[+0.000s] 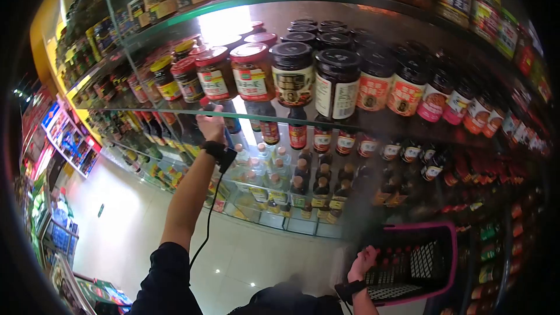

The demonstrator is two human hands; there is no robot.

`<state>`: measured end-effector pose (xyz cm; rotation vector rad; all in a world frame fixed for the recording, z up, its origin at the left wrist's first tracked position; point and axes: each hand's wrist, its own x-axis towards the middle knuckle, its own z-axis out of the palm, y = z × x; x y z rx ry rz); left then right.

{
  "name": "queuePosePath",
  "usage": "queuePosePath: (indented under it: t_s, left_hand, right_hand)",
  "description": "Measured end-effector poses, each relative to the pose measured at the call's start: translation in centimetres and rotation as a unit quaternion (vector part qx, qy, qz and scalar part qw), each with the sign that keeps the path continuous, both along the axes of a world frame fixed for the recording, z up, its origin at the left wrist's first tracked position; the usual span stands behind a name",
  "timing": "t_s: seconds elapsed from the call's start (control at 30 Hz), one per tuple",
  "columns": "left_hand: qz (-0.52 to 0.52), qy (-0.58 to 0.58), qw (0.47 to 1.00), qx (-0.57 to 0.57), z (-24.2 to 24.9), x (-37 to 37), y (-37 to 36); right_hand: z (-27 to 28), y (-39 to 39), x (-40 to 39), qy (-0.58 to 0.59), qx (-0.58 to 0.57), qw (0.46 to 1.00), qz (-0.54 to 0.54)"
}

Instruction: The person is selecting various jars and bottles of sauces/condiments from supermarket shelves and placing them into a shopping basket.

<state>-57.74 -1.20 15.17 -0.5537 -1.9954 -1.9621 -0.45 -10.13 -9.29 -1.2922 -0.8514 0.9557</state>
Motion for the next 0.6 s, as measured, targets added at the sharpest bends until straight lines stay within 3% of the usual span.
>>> queuePosePath:
  t_s: [0.03, 0.07, 0.1, 0.13, 0.17, 0.2, 0.23, 0.27, 0.33, 0.57, 0.6]
  left_hand:
    - [0.070, 0.041, 0.993, -0.090, 2.0, 2.3, -0.9]
    - [0.041, 0.022, 0.996, -0.072, 3.3, 3.4, -1.5]
    - [-0.110, -0.031, 0.993, 0.015, 3.0, 2.4, -1.7]
    - [-0.041, 0.062, 0.991, -0.107, 1.2, -0.9, -1.0]
    - [-0.088, 0.058, 0.992, -0.073, -0.8, -3.5, 0.1]
    - [-0.103, 0.144, 0.982, -0.063, -2.9, -5.5, 1.1]
    - [-0.075, 0.160, 0.981, -0.076, -2.7, -6.0, 0.8]
    - [-0.102, 0.069, 0.991, -0.056, -0.2, -3.7, 0.0]
    - [0.018, 0.110, 0.989, -0.100, -0.7, -3.9, 0.6]
    - [-0.031, 0.102, 0.993, -0.046, -1.1, -2.6, -0.2]
    - [-0.078, 0.103, 0.992, 0.000, -1.3, -2.7, -0.3]
  right_hand:
    - [-0.6, 0.2, 0.6, -0.040, 0.020, 0.999, -0.017]
    - [-1.4, 0.3, 0.9, -0.045, 0.016, 0.998, -0.034]
    - [-1.4, 0.7, 0.7, -0.047, 0.027, 0.998, -0.020]
    - [-1.3, 0.8, 1.0, -0.053, 0.036, 0.998, -0.013]
    - [-1.4, 0.8, 1.1, -0.044, 0.013, 0.999, -0.018]
    - [-1.6, 0.7, 1.4, -0.034, -0.009, 0.999, -0.023]
    - [-2.4, 0.9, 1.5, -0.069, 0.011, 0.998, -0.005]
    - [-2.0, 0.7, 1.2, -0.045, -0.019, 0.999, -0.004]
    - [-2.0, 0.2, 1.0, -0.020, -0.036, 0.999, -0.005]
    - [-0.5, -0.5, -1.8, -0.088, -0.046, 0.995, 0.007]
    - [-0.5, -0.2, -2.1, -0.088, -0.049, 0.995, 0.008]
